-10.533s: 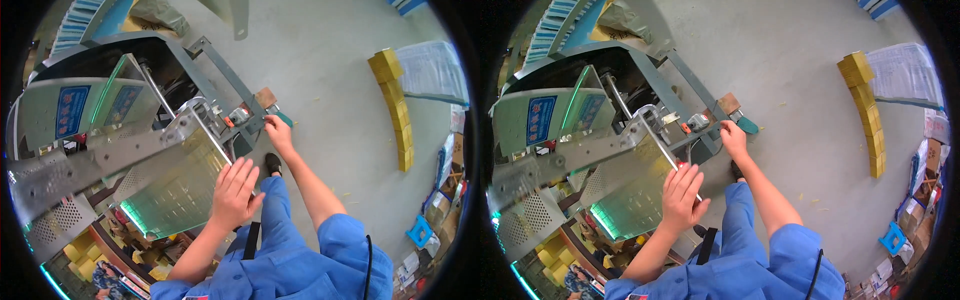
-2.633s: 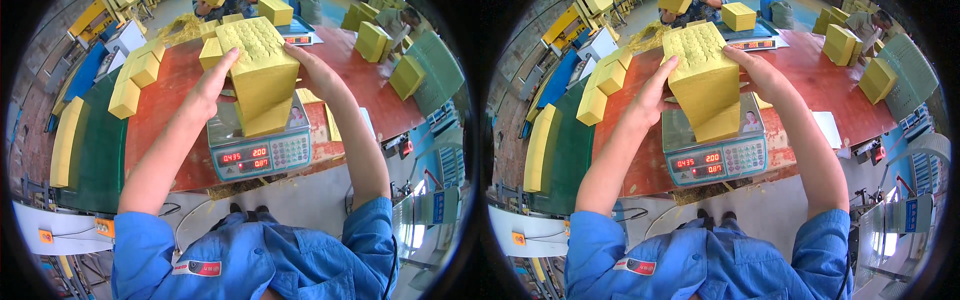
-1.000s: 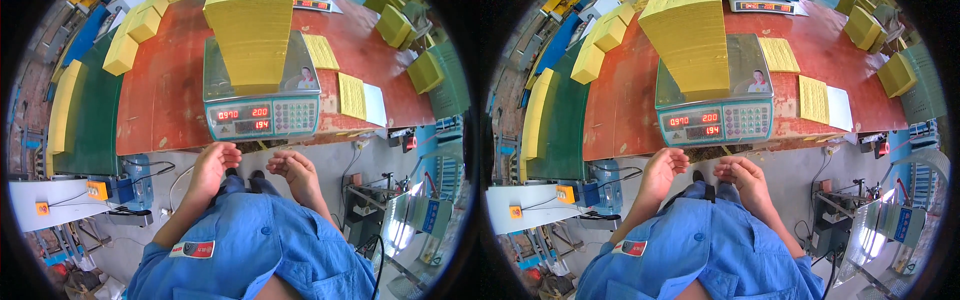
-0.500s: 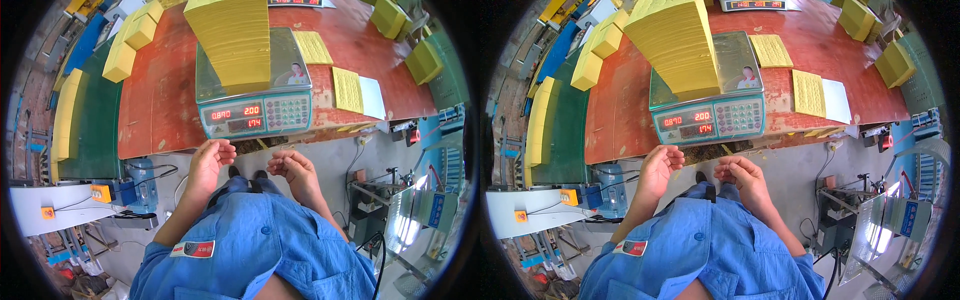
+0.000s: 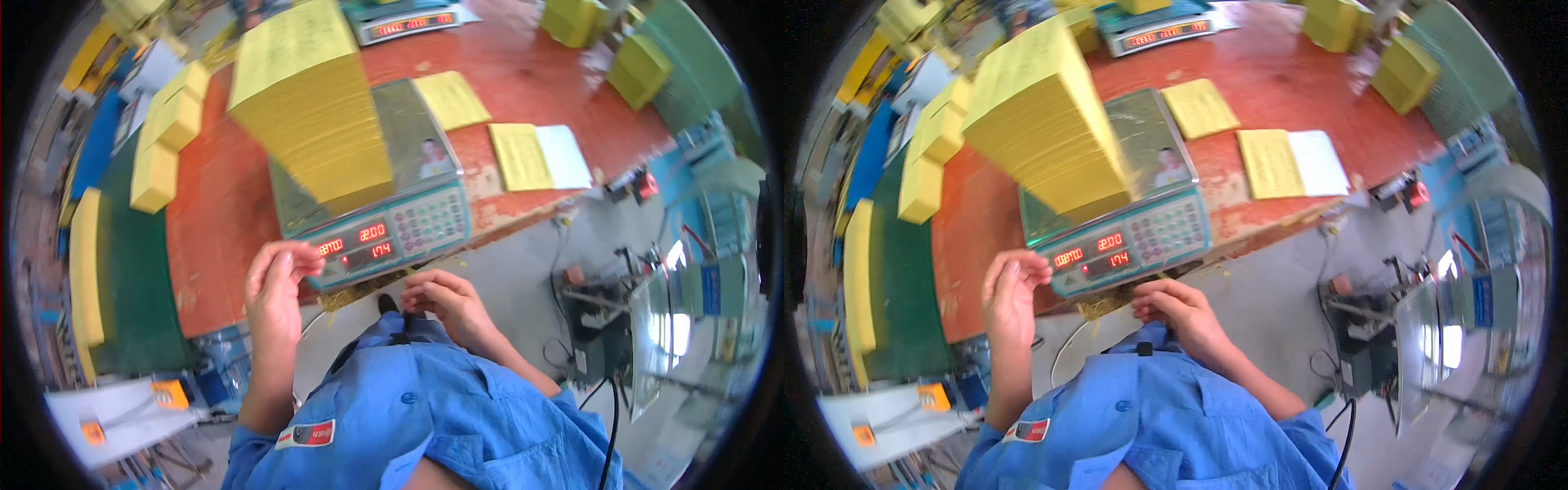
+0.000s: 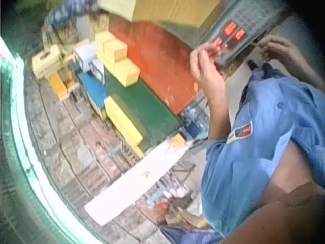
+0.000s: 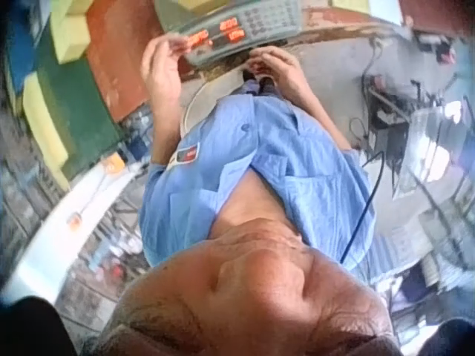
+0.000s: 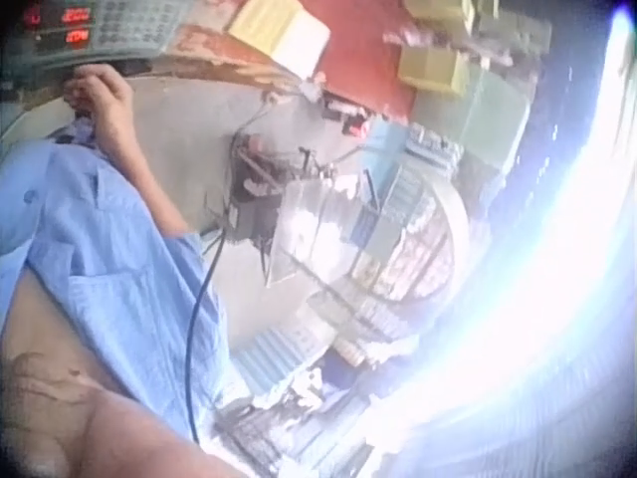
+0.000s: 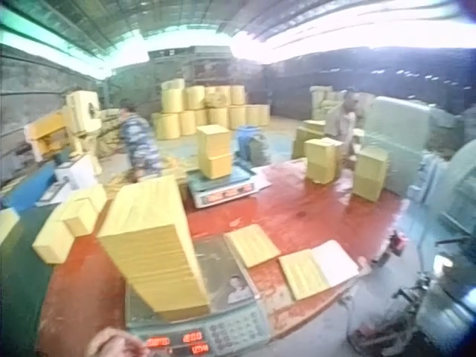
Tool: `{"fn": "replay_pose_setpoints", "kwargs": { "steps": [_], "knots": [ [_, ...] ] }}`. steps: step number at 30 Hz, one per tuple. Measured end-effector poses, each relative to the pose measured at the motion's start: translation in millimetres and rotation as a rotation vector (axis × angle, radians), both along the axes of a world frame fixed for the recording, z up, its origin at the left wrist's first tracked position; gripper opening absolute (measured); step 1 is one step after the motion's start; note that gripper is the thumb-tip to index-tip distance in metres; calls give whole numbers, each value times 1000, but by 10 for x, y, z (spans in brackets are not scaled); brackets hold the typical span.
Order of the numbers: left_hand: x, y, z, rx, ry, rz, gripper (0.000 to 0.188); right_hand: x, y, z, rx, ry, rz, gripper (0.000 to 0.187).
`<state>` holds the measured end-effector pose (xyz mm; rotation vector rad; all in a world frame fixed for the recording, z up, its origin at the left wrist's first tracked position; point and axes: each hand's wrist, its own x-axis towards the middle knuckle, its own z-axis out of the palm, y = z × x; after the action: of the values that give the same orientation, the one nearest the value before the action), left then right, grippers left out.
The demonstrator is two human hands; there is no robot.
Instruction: The worker is weighing stacks of yellow paper on a scale and then moving them to a machine to be packaged.
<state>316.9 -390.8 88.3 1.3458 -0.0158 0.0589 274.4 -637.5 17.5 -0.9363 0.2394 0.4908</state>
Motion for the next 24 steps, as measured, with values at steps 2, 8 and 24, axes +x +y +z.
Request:
{"fn": "replay_pose_setpoints", "kwargs": {
  "steps": [2, 8, 24],
  "knots": [
    [-16, -28, -55, -15, -22, -81, 22, 12, 75, 8, 0, -5, 4, 25],
    [85, -453, -197, 99, 152, -430, 22, 100, 13, -64, 18, -71, -23, 27],
    [1875, -3455, -910, 936, -553, -392, 39, 168, -1648, -324, -72, -43, -229, 27]
  ]
}}
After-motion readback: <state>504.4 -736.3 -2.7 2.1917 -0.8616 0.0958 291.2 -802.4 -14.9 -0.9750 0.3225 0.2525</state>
